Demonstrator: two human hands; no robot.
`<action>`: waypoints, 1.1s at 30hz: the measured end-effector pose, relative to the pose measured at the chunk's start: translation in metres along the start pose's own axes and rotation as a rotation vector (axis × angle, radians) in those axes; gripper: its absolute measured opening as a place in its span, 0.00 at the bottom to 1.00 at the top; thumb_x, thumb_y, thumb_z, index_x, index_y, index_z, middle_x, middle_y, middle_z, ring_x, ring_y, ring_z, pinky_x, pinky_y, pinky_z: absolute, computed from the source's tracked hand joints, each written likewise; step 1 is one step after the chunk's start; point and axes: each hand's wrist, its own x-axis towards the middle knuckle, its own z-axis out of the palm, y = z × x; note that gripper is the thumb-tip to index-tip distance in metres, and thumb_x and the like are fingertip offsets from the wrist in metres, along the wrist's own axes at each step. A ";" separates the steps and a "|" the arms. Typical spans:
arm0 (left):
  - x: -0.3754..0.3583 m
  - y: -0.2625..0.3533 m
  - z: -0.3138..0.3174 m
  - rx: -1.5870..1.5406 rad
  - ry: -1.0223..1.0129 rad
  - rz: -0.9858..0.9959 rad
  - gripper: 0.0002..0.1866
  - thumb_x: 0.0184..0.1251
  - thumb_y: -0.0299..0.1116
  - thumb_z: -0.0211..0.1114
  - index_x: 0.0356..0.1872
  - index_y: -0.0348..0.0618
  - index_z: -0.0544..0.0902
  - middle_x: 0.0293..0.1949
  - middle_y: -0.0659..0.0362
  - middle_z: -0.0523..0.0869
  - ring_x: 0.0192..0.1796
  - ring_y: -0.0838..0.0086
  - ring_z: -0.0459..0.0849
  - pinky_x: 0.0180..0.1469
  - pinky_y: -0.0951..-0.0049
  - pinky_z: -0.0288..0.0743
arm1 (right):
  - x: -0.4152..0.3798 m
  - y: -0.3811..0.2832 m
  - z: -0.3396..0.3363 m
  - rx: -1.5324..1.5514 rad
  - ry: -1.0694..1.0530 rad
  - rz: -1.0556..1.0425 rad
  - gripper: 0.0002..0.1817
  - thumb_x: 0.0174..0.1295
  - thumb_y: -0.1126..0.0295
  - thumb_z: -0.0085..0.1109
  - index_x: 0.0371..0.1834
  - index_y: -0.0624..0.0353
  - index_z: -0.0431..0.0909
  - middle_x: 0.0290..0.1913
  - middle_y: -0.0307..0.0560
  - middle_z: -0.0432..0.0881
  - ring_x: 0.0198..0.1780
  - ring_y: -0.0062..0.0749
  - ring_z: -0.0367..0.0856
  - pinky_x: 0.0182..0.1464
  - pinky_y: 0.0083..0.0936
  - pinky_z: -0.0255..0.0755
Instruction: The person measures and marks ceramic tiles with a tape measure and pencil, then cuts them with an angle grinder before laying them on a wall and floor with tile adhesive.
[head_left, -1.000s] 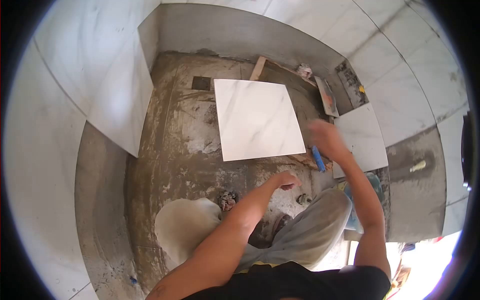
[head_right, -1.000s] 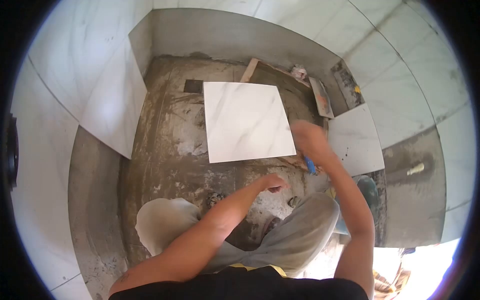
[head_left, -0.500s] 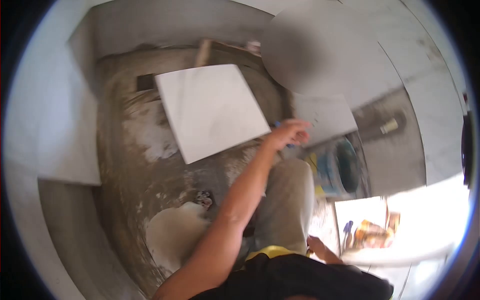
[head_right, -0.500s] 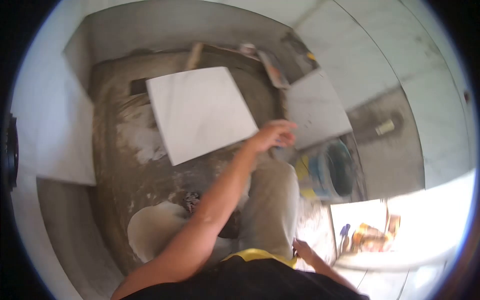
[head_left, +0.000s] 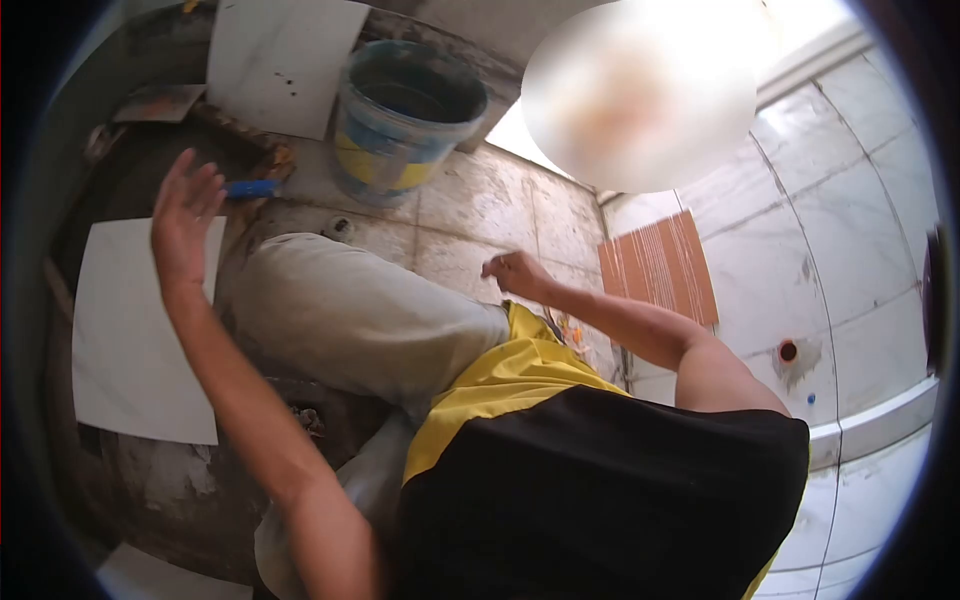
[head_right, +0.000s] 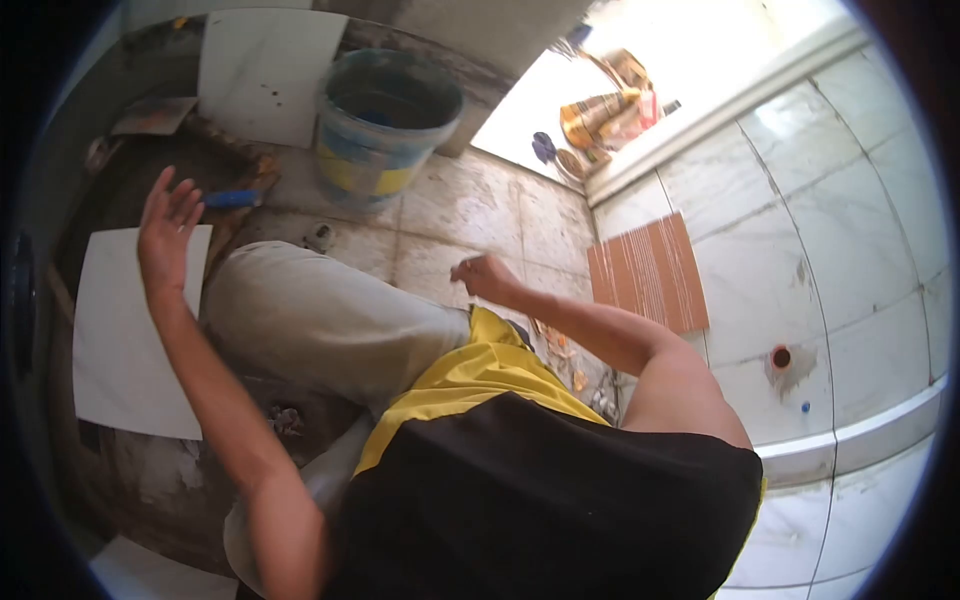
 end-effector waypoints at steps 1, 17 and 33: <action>-0.003 0.003 -0.004 0.013 -0.009 0.002 0.27 0.75 0.42 0.55 0.70 0.41 0.68 0.55 0.52 0.81 0.58 0.65 0.79 0.67 0.62 0.68 | 0.005 0.007 0.002 0.022 0.045 0.066 0.20 0.72 0.55 0.51 0.44 0.59 0.86 0.28 0.42 0.81 0.23 0.18 0.72 0.30 0.27 0.71; -0.013 0.033 -0.003 0.486 0.408 0.267 0.20 0.71 0.32 0.57 0.61 0.33 0.77 0.56 0.56 0.80 0.36 0.86 0.76 0.50 0.72 0.78 | 0.191 -0.067 0.105 -0.166 0.218 -0.920 0.18 0.67 0.65 0.53 0.57 0.58 0.78 0.43 0.61 0.82 0.48 0.56 0.80 0.53 0.42 0.74; 0.007 0.028 0.026 0.639 0.167 0.220 0.26 0.68 0.46 0.60 0.60 0.36 0.77 0.36 0.55 0.85 0.32 0.71 0.85 0.37 0.72 0.78 | 0.201 -0.280 0.026 -0.096 -0.330 -0.848 0.29 0.52 0.60 0.65 0.57 0.64 0.75 0.42 0.46 0.77 0.43 0.30 0.73 0.46 0.34 0.72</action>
